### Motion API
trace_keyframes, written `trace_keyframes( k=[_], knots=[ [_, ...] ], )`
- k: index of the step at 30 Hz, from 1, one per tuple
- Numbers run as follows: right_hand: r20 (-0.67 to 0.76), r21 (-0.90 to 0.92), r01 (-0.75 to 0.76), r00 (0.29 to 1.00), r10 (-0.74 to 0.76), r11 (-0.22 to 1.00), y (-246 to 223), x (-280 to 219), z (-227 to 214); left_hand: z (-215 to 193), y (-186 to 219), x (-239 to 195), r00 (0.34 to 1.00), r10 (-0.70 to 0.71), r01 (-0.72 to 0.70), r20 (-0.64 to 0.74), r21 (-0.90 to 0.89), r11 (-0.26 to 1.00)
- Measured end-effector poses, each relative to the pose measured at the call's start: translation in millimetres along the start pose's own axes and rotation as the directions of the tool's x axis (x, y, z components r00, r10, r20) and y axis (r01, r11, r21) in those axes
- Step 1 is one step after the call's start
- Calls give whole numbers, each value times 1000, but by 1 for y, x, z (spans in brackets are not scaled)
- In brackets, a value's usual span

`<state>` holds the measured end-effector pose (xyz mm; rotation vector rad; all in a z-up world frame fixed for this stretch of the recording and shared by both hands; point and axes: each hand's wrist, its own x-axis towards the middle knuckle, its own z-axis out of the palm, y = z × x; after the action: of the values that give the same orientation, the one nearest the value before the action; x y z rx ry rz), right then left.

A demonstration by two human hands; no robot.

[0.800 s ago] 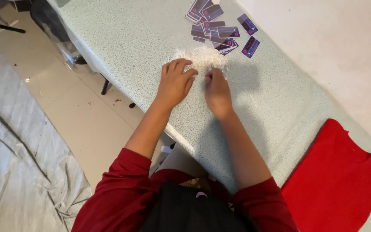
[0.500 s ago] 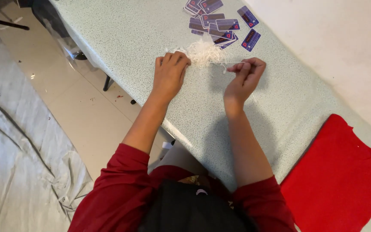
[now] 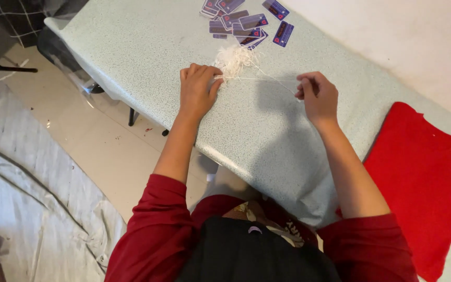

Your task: The person attaches a tag to a folded red t-shirt using a white string. They then place the shirt into a clear plastic bag, smooth the packaging, and fold the bag over the shirt.

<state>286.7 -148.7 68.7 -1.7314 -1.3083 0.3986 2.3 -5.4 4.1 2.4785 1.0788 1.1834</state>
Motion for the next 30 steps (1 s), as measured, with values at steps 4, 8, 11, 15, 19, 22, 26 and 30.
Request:
trace_keyframes(
  k=[4,8,11,15,19,22,26,30],
  knots=[
    [208,-394,4,974,85,919,18,-13,10,4,0,-3,999,36,-35,18,-53,998],
    [96,-404,326,944,-314,855,-23,-9,67,5,-3,-5,1000,7,-4,24,-127,992],
    [94,-355,475,875,-475,805,-31,-2,112,2,-1,-4,1000,23,-21,14,-131,991],
    [26,-364,460,874,-485,810,-33,-2,143,4,-5,-4,999,39,-42,-24,-129,991],
    [35,-235,406,911,-410,883,-31,-5,146,4,-6,-3,999,6,-13,-44,-147,989],
    [41,-146,380,925,-378,914,-23,-2,148,3,-7,-1,997,-10,-1,-73,-143,990],
    [-31,-24,320,947,-321,947,-31,-4,148,-10,3,2,995,-14,0,-99,-140,990],
    [-22,-49,341,939,-342,939,-43,-5,152,-6,7,-1,997,72,-73,-12,-247,966]
  ],
)
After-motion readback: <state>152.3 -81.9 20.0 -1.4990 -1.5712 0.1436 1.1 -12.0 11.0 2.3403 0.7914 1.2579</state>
